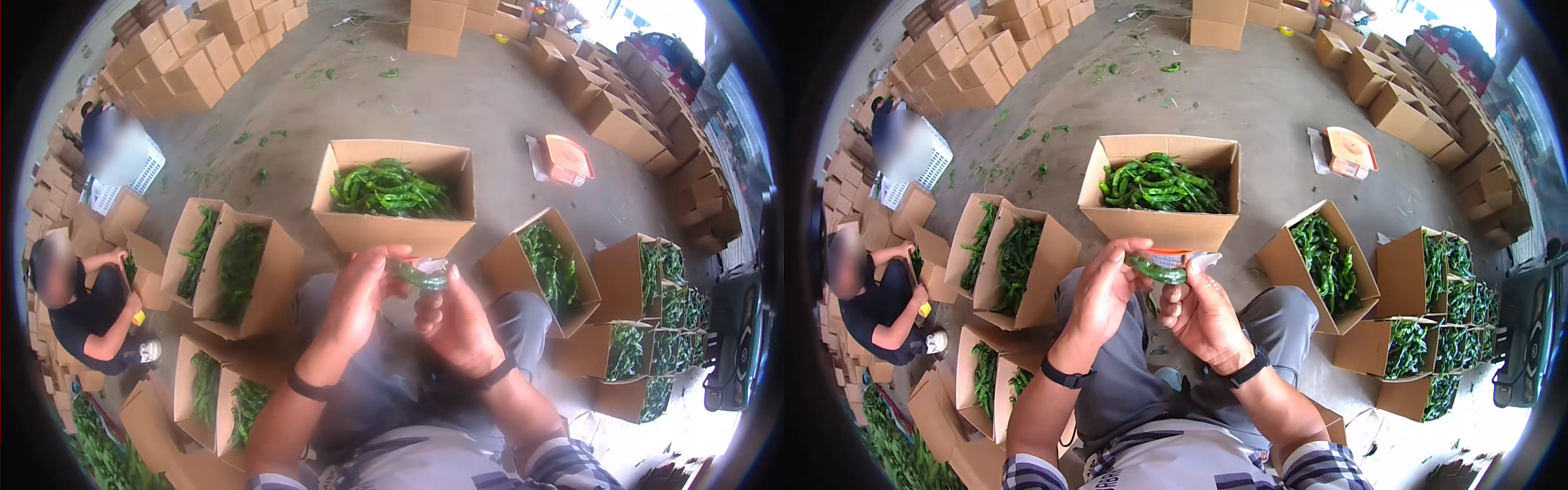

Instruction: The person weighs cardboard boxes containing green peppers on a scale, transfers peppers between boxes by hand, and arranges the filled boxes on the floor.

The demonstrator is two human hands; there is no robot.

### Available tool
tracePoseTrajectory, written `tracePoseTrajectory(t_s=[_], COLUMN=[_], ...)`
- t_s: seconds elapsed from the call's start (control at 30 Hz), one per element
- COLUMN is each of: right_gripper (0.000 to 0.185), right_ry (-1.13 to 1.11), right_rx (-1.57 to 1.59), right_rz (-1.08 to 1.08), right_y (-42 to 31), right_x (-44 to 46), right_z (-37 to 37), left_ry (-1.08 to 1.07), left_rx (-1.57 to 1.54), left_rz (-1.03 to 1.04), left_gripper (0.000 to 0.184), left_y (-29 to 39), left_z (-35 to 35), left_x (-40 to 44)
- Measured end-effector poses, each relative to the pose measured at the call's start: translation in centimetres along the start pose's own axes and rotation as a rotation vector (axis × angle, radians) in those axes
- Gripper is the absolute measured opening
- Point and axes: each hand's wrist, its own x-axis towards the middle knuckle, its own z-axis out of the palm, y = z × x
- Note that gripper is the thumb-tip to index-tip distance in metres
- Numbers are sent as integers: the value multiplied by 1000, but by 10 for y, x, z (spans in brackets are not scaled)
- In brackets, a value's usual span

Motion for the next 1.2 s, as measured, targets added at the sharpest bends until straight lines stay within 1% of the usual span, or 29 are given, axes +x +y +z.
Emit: tracePoseTrajectory(t_s=[0.07, 0.1, 0.13, 0.2, 0.27, 0.33, 0.37, 0.4, 0.47, 0.5, 0.57, 0.6, 0.67, 0.77, 0.8, 0.83, 0.93, 1.0, 1.07, 1.17, 1.2], right_gripper=[33, 34, 34, 35, 35, 33, 29, 29, 29, 30, 30, 31, 30, 25, 23, 23, 24, 26, 28, 31, 30], right_ry=[30, 79, 84, 46, 89, 68, 76, 80, 100, 64, 67, 62, 87, 55, 53, 164, 302, 311, 288, 311, 297], right_rx=[94, 98, 101, 91, 96, -56, -155, -152, -246, -220, -222, -226, -232, -259, -265, -331, -638, -769, -832, -852, -869], right_rz=[-34, -62, -73, -82, -109, -207, -280, -284, -340, -351, -372, -388, -438, -466, -493, -499, -600, -553, -481, -411, -391], right_y=[0, 1, 0, -2, -2, 1, 3, 4, 5, 6, 7, 9, 15, 16, 13, 10, -6, -14, -14, -14, -12], right_x=[-7, -10, -12, -15, -21, -22, -23, -25, -30, -33, -41, -43, -48, -55, -59, -64, -73, -82, -85, -94, -88], right_z=[-3, -2, -4, -12, -16, -30, -36, -40, -46, -49, -51, -49, -45, -46, -47, -45, -43, -46, -47, -52, -52], left_ry=[13, 97, 86, 141, 158, 116, 108, 105, 37, 36, 79, 84, 79, -4, -45, -86, -105, -45, 46, 209, 256], left_rx=[209, 240, 239, 251, 245, 3, -78, -76, -334, -332, -341, -335, -375, -152, -27, 65, 242, 287, 290, 279, 314], left_rz=[-57, -108, -113, -193, -228, -326, -368, -373, -453, -456, -499, -487, -540, -531, -539, -531, -463, -409, -341, -192, -133], left_gripper=[48, 48, 48, 49, 49, 48, 46, 46, 42, 42, 45, 45, 46, 45, 44, 41, 34, 31, 28, 27, 26], left_y=[-3, 4, 1, -10, -19, -29, -34, -40, -51, -52, -55, -60, -66, -57, -54, -52, -35, -22, -10, 2, 1], left_z=[6, 24, 26, 28, 31, 30, 30, 28, 24, 28, 37, 40, 38, 45, 48, 47, 34, 20, 4, -21, -46], left_x=[-7, -10, -13, -24, -32, -41, -44, -47, -54, -57, -62, -65, -76, -86, -87, -89, -97, -100, -100, -101, -102])
